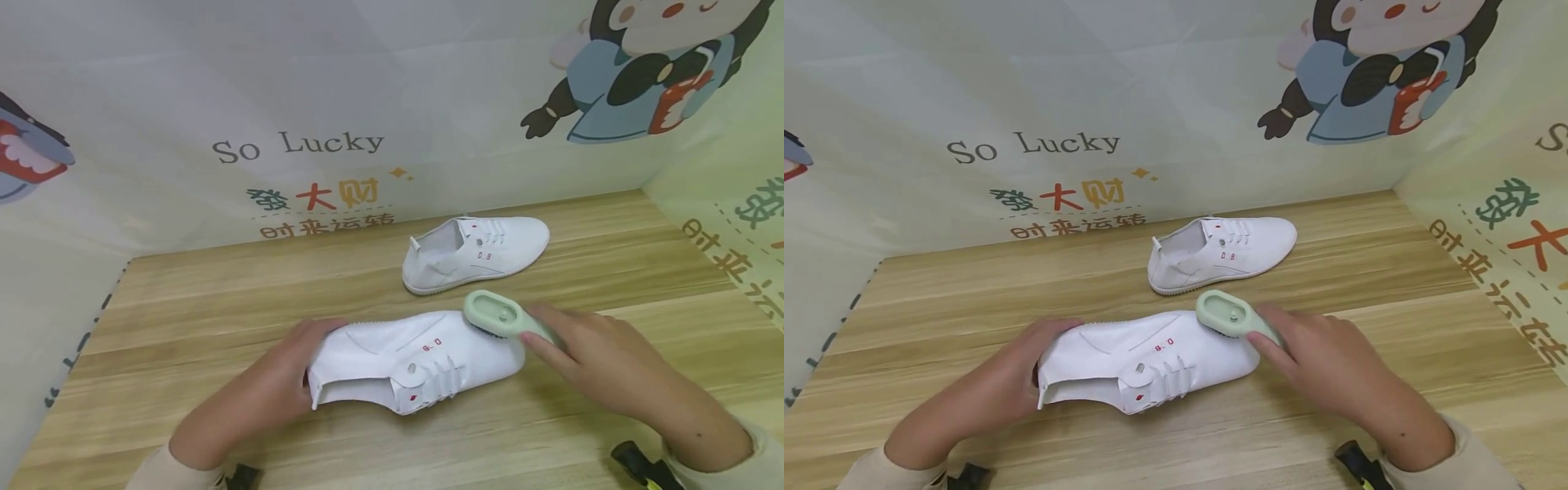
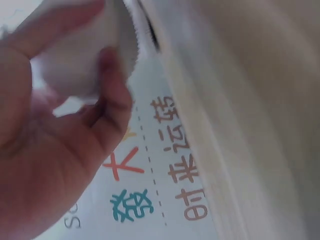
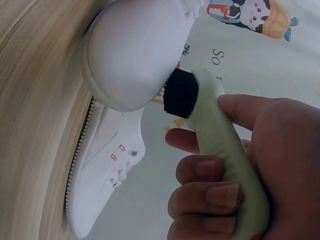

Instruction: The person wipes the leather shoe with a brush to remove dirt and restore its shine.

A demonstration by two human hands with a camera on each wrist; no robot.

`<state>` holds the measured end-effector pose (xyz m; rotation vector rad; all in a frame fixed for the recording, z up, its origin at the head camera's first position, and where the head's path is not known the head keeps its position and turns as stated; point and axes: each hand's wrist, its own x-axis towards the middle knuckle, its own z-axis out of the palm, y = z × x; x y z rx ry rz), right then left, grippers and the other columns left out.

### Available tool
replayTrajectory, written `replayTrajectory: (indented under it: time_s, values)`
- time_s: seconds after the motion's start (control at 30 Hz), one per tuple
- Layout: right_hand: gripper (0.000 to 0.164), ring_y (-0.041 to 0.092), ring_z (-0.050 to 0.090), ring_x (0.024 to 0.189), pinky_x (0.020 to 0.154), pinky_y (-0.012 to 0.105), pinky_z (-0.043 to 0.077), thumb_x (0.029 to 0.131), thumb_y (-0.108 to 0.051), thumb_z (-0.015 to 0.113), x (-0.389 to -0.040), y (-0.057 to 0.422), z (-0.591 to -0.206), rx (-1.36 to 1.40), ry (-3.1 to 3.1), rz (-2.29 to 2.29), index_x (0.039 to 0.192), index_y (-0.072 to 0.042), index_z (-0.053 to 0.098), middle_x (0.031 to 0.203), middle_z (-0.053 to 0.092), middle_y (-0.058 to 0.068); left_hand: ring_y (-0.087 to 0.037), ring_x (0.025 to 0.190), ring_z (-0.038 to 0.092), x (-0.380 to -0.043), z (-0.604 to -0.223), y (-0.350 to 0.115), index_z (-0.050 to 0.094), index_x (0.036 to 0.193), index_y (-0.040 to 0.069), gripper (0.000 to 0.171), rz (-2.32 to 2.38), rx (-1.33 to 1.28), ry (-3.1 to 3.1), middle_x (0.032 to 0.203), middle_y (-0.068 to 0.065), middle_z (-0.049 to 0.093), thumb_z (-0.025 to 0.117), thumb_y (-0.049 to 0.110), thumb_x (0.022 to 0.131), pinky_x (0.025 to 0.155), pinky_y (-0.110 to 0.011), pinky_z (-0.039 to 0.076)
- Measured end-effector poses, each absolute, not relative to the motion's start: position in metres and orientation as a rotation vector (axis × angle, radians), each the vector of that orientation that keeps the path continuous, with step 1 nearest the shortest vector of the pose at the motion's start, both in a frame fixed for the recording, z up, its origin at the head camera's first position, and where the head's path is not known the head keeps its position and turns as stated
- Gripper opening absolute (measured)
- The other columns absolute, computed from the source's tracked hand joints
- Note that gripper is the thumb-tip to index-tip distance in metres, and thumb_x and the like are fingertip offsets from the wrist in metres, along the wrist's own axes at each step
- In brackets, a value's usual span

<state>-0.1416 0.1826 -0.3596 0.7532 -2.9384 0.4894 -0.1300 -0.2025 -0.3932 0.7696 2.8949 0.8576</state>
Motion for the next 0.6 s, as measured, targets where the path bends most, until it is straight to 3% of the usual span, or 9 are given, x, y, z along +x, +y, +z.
replayTrajectory:
  time_s: [0.1, 0.2, 0.3, 0.4, 0.47, 0.6]
  values:
    - [0.041, 0.027, 0.064, 0.103, 0.077, 0.053, 0.050, 0.098, -0.043, 0.048, -0.141, 0.184, -0.360, 0.772, -2.915, 0.497, 0.132, -0.020, 0.056, 0.119, 0.065, 0.004, -0.011, 0.103, 0.050, -0.126, -0.388, -0.209, 0.030, 0.146, 0.026, 0.100, 0.935, 0.725, 2.746, 0.132, 0.004, 0.042, 0.085, 0.009, 0.065, 0.085, -0.027, 0.049]
    - [0.041, 0.025, 0.064, 0.102, 0.077, 0.051, 0.051, 0.098, -0.043, 0.048, -0.142, 0.183, -0.360, 0.783, -2.910, 0.503, 0.131, -0.021, 0.057, 0.119, 0.065, 0.002, -0.009, 0.108, 0.049, -0.123, -0.384, -0.216, 0.022, 0.148, 0.036, 0.107, 0.961, 0.702, 2.646, 0.138, 0.008, 0.035, 0.088, 0.035, 0.064, 0.090, -0.029, 0.047]
    - [0.041, 0.022, 0.065, 0.098, 0.075, 0.050, 0.051, 0.097, -0.044, 0.048, -0.141, 0.183, -0.359, 0.785, -2.927, 0.507, 0.130, -0.020, 0.058, 0.118, 0.066, 0.002, -0.010, 0.119, 0.046, -0.125, -0.382, -0.219, 0.024, 0.148, 0.036, 0.083, 0.990, 0.697, 2.595, 0.139, 0.008, 0.037, 0.072, 0.045, 0.081, 0.099, -0.036, 0.041]
    - [0.040, 0.016, 0.064, 0.091, 0.073, 0.047, 0.052, 0.097, -0.044, 0.049, -0.140, 0.182, -0.359, 0.792, -2.932, 0.505, 0.127, -0.019, 0.060, 0.114, 0.067, 0.000, -0.015, 0.124, 0.045, -0.130, -0.386, -0.218, 0.034, 0.145, 0.026, 0.047, 1.039, 0.689, 2.592, 0.138, 0.006, 0.044, 0.045, 0.037, 0.100, 0.102, -0.043, 0.038]
    - [0.038, 0.011, 0.062, 0.085, 0.072, 0.044, 0.052, 0.097, -0.043, 0.050, -0.139, 0.182, -0.359, 0.806, -2.922, 0.505, 0.125, -0.019, 0.061, 0.111, 0.068, -0.002, -0.015, 0.129, 0.041, -0.133, -0.390, -0.217, 0.041, 0.140, 0.022, 0.036, 1.041, 0.680, 2.628, 0.136, 0.006, 0.048, 0.034, 0.027, 0.104, 0.105, -0.046, 0.034]
    - [0.036, 0.005, 0.057, 0.075, 0.068, 0.038, 0.051, 0.096, -0.042, 0.053, -0.138, 0.181, -0.359, 0.836, -2.886, 0.492, 0.123, -0.019, 0.062, 0.105, 0.068, -0.006, -0.013, 0.121, 0.049, -0.137, -0.394, -0.214, 0.049, 0.130, 0.022, 0.029, 0.960, 0.636, 2.721, 0.129, 0.009, 0.055, 0.038, 0.018, 0.103, 0.101, -0.044, 0.040]
